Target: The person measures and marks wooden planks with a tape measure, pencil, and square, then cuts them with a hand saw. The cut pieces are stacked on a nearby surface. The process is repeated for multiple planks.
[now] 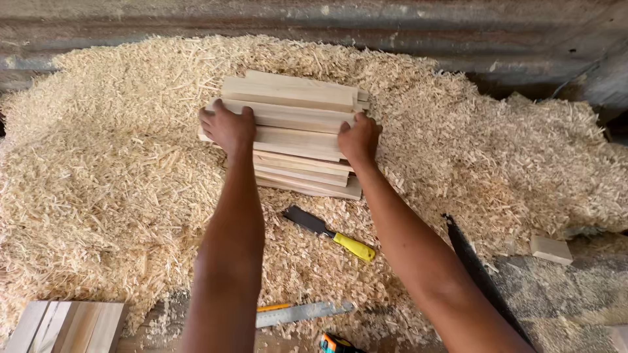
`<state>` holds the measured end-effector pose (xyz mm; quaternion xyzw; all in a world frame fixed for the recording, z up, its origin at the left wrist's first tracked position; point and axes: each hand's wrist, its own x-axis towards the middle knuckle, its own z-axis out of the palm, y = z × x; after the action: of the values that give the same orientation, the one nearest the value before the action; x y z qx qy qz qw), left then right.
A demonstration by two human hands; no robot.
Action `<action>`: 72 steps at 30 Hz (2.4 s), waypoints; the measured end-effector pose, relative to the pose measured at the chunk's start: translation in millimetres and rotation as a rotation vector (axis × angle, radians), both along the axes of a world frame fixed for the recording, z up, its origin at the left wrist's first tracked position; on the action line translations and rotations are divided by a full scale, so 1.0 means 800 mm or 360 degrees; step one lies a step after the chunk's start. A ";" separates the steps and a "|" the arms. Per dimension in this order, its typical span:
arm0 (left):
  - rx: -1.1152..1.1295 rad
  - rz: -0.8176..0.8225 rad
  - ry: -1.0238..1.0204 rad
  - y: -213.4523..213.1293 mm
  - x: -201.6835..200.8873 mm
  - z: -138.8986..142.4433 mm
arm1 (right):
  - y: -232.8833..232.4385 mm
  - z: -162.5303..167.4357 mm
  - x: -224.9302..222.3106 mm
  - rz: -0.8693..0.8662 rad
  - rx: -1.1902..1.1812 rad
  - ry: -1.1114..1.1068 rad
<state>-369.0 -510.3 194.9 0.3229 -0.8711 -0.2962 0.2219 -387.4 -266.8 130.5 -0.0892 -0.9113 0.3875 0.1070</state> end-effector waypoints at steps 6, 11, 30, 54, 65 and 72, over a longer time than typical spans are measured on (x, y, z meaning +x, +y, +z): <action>-0.0171 -0.0044 0.0158 0.019 0.053 -0.005 | 0.021 0.011 0.039 -0.0092 -0.0184 0.0075; -0.0107 -0.0130 0.0278 0.060 0.143 -0.040 | 0.069 -0.002 0.133 -0.0300 -0.0275 0.0212; -0.0026 -0.0253 -0.0028 0.178 0.565 -0.179 | 0.207 -0.115 0.598 -0.0413 -0.0125 -0.0056; -0.0110 -0.0152 -0.0561 0.356 0.666 -0.254 | 0.392 -0.200 0.682 -0.0061 0.0089 0.0249; -0.0472 -0.0529 -0.0561 0.338 0.629 -0.239 | 0.390 -0.197 0.685 -0.0136 0.0262 0.0302; -0.0230 -0.0972 -0.0993 0.305 0.557 -0.204 | 0.364 -0.192 0.720 -0.0253 0.0409 0.0527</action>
<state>76.6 -266.2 31.6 0.1084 -0.9703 -0.1747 -0.1272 188.6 24.5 -23.5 -0.0814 -0.9133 0.2679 0.2959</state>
